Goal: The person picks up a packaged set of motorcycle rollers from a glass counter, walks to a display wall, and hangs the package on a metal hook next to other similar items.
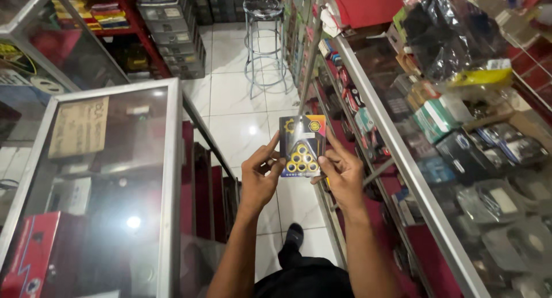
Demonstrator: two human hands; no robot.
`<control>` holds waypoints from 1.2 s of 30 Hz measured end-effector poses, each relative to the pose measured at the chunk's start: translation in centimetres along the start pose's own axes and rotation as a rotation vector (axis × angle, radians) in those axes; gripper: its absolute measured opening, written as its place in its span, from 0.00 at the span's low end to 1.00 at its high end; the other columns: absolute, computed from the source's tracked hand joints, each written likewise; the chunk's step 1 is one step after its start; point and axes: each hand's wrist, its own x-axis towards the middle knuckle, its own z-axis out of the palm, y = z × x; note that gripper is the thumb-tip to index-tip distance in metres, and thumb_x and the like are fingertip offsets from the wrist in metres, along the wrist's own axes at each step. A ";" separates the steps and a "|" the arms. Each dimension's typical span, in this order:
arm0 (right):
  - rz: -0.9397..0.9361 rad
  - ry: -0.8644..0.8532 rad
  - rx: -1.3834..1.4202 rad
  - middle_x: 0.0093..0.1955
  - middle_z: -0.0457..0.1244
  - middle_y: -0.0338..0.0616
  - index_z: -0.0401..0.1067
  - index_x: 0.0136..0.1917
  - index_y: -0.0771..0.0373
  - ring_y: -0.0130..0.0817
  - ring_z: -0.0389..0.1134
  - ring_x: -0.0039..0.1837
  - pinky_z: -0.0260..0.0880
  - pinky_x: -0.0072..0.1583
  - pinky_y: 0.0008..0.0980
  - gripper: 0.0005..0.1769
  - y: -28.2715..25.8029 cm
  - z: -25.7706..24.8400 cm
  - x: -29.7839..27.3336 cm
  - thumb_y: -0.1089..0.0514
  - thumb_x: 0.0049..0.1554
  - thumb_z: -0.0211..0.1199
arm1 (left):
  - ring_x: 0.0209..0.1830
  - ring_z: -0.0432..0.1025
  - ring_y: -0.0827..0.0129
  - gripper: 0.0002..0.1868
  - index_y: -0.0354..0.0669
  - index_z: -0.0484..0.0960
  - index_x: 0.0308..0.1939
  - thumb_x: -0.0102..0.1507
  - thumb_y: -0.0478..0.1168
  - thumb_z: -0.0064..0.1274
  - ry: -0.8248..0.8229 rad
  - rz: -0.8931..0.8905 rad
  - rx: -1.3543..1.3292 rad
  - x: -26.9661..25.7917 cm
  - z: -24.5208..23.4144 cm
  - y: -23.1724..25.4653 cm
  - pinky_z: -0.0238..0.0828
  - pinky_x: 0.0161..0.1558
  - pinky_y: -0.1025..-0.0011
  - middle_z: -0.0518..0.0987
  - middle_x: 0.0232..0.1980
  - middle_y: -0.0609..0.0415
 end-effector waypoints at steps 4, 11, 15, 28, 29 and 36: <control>-0.046 0.002 0.045 0.40 0.63 0.35 0.58 0.80 0.66 0.20 0.66 0.40 0.78 0.40 0.28 0.36 1.0 -0.4 4.8 0.73 0.60 0.58 | 0.34 0.68 0.82 0.33 0.44 0.74 0.72 0.61 0.24 0.56 -0.018 0.029 -0.013 5.1 0.7 -0.8 0.70 0.39 0.80 0.75 0.37 0.60; -0.030 0.073 0.024 0.48 0.69 0.43 0.63 0.75 0.69 0.23 0.69 0.43 0.77 0.39 0.28 0.30 2.3 -2.9 12.1 0.73 0.59 0.59 | 0.39 0.70 0.82 0.32 0.42 0.73 0.72 0.63 0.24 0.56 -0.041 -0.034 -0.127 12.6 3.1 -3.8 0.73 0.44 0.80 0.75 0.39 0.60; -0.058 0.115 0.066 0.49 0.70 0.50 0.66 0.74 0.71 0.25 0.70 0.44 0.76 0.38 0.28 0.29 3.8 -4.5 15.1 0.73 0.60 0.60 | 0.38 0.69 0.81 0.31 0.39 0.75 0.71 0.63 0.23 0.56 -0.055 -0.057 -0.154 16.0 4.8 -5.6 0.71 0.42 0.80 0.76 0.40 0.60; -0.038 0.173 0.016 0.47 0.71 0.49 0.67 0.72 0.73 0.27 0.70 0.41 0.75 0.36 0.28 0.26 7.6 -5.9 24.3 0.72 0.59 0.60 | 0.33 0.67 0.81 0.32 0.37 0.76 0.69 0.60 0.22 0.56 -0.067 -0.082 -0.211 25.2 5.6 -10.5 0.67 0.36 0.80 0.76 0.34 0.61; -0.045 0.176 0.010 0.46 0.71 0.49 0.67 0.72 0.73 0.27 0.70 0.41 0.75 0.36 0.29 0.26 7.8 -5.7 25.3 0.72 0.60 0.60 | 0.33 0.67 0.81 0.31 0.36 0.76 0.69 0.60 0.22 0.56 -0.068 -0.079 -0.225 26.4 5.7 -11.1 0.67 0.37 0.80 0.76 0.35 0.61; -0.050 0.260 -0.111 0.46 0.71 0.47 0.65 0.73 0.71 0.24 0.70 0.41 0.76 0.37 0.26 0.28 7.1 -2.8 33.1 0.70 0.60 0.60 | 0.34 0.67 0.81 0.30 0.38 0.77 0.68 0.60 0.23 0.56 -0.059 -0.092 -0.241 35.7 5.4 -13.0 0.68 0.39 0.80 0.76 0.35 0.61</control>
